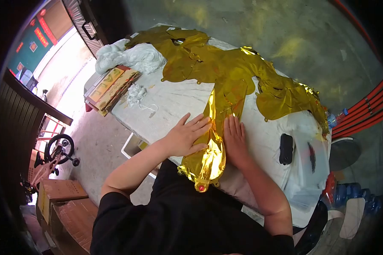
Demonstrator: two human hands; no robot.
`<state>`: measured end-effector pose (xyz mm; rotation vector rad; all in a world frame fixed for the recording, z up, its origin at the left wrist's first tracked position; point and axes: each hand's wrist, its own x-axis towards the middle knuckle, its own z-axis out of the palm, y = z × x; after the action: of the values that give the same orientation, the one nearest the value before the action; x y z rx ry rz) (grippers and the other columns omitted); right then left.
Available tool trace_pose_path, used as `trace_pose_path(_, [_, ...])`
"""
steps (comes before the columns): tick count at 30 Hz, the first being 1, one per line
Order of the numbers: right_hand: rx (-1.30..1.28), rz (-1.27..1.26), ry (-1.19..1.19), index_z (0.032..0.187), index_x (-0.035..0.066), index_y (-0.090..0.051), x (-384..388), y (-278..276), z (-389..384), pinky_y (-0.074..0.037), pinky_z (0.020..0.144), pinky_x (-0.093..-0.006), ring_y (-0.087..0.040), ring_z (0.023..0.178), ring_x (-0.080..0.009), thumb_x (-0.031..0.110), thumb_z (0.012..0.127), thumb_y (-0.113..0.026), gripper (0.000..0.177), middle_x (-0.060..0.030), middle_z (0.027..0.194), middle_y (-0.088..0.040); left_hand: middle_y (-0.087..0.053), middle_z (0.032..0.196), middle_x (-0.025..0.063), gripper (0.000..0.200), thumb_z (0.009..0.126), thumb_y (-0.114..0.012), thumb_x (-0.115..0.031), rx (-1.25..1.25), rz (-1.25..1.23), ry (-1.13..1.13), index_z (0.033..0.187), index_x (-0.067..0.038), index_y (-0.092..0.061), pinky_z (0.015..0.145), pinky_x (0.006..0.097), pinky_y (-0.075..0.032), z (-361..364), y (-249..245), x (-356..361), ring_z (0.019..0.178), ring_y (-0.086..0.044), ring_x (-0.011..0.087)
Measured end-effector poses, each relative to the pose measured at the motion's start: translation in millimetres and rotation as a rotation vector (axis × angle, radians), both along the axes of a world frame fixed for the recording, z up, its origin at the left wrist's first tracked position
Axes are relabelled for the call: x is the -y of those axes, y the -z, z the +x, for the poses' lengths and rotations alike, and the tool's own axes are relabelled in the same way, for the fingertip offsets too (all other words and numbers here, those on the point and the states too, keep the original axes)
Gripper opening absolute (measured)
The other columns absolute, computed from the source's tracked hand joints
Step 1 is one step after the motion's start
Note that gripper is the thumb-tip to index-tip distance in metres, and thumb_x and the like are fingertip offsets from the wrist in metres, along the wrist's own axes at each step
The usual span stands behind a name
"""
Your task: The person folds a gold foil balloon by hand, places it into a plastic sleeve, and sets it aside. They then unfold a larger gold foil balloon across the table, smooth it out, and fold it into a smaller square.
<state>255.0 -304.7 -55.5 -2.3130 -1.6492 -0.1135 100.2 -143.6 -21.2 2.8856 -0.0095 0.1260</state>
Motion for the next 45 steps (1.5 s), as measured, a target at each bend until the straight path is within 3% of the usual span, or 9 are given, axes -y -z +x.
trace_pose_path(10, [-0.097, 0.054, -0.049, 0.138, -0.003, -0.027, 3.7, 4.9, 9.1, -0.011, 0.112, -0.0501, -0.020, 0.137, -0.0359, 0.019, 0.089, -0.046, 0.057, -0.0228, 0.146, -0.024, -0.027, 0.148, 0.0106, 0.072, 0.085, -0.052, -0.050, 0.014, -0.004, 0.010, 0.142, -0.012, -0.031, 0.112, 0.0502, -0.013, -0.6, 2.8, -2.5, 0.139, -0.021, 0.0278])
trace_pose_path(15, [-0.568, 0.166, 0.024, 0.139, 0.004, -0.029, 2.8, -13.0, 14.8, -0.007, 0.111, -0.0528, -0.022, 0.137, -0.0347, 0.029, 0.091, -0.046, 0.057, -0.0200, 0.146, -0.027, -0.027, 0.148, 0.0105, 0.072, 0.085, -0.051, -0.052, -0.007, 0.013, 0.011, 0.143, -0.015, -0.030, 0.111, 0.0511, -0.013, 0.4, 4.3, -2.6, 0.139, -0.020, 0.0279])
trace_pose_path(19, [-0.116, 0.099, -0.306, 0.138, 0.004, -0.033, 1.1, -40.5, 1.5, -0.004, 0.111, -0.0528, -0.020, 0.138, -0.0333, 0.031, 0.091, -0.046, 0.056, -0.0171, 0.147, -0.026, -0.026, 0.149, 0.0104, 0.073, 0.085, -0.050, -0.053, -0.014, 0.041, 0.006, 0.143, -0.015, -0.030, 0.112, 0.0506, -0.013, 0.9, 3.7, -1.5, 0.139, -0.020, 0.0277])
trace_pose_path(23, [-0.084, -0.066, -0.291, 0.140, 0.002, -0.030, 1.2, -25.1, 2.7, -0.004, 0.112, -0.0510, -0.018, 0.139, -0.0322, 0.032, 0.091, -0.045, 0.059, -0.0170, 0.148, -0.024, -0.026, 0.148, 0.0113, 0.067, 0.089, -0.047, -0.047, -0.003, -0.011, -0.008, 0.144, -0.015, -0.027, 0.112, 0.0500, -0.011, -1.0, 0.7, -2.5, 0.139, -0.020, 0.0285])
trace_pose_path(25, [-0.084, -0.143, -0.293, 0.141, -0.002, -0.024, 3.3, -22.9, 4.0, -0.005, 0.114, -0.0465, -0.015, 0.140, -0.0311, 0.029, 0.091, -0.044, 0.062, -0.0182, 0.149, -0.020, -0.035, 0.143, 0.0138, 0.053, 0.092, -0.050, -0.032, 0.060, -0.388, -0.008, 0.138, -0.011, -0.037, 0.111, 0.0489, -0.018, -4.4, -3.8, -8.8, 0.136, -0.026, 0.0309])
trace_pose_path(28, [-0.077, -0.120, -0.316, 0.141, -0.002, -0.022, 3.4, -21.3, 5.3, -0.008, 0.114, -0.0435, -0.015, 0.139, -0.0313, 0.029, 0.092, -0.043, 0.062, -0.0189, 0.149, -0.020, -0.045, 0.135, 0.0148, 0.039, 0.087, -0.054, -0.012, 0.001, -0.552, 0.025, 0.126, -0.005, -0.050, 0.108, 0.0480, -0.026, -18.0, -16.1, -22.2, 0.131, -0.034, 0.0332])
trace_pose_path(31, [-0.071, -0.113, -0.340, 0.141, -0.003, -0.022, 6.2, -22.7, 4.7, -0.011, 0.114, -0.0427, -0.017, 0.139, -0.0314, 0.029, 0.092, -0.044, 0.062, -0.0198, 0.148, -0.021, -0.052, 0.126, 0.0136, 0.037, 0.077, -0.059, -0.005, 0.097, -0.465, 0.072, 0.114, -0.002, -0.057, 0.105, 0.0462, -0.032, -44.2, -10.4, -11.1, 0.126, -0.039, 0.0341])
trace_pose_path(37, [-0.081, -0.096, -0.409, 0.141, -0.003, -0.023, 23.9, -28.9, -10.9, -0.015, 0.113, -0.0437, -0.020, 0.138, -0.0335, 0.029, 0.091, -0.047, 0.063, -0.0209, 0.147, -0.023, -0.053, 0.122, 0.0096, 0.050, 0.068, -0.064, -0.009, 0.141, -0.296, 0.039, 0.117, -0.007, -0.054, 0.105, 0.0462, -0.032, -73.5, -23.8, 24.2, 0.124, -0.043, 0.0285])
trace_pose_path(45, [-0.108, -0.071, -0.404, 0.140, -0.003, -0.024, 36.3, -27.0, -26.1, -0.015, 0.113, -0.0440, -0.021, 0.137, -0.0339, 0.029, 0.090, -0.048, 0.064, -0.0209, 0.146, -0.024, -0.053, 0.116, 0.0105, 0.042, 0.069, -0.065, -0.007, 0.345, -0.425, 0.086, 0.110, -0.007, -0.055, 0.098, 0.0426, -0.039, -58.3, -11.4, 26.5, 0.112, -0.050, 0.0294])
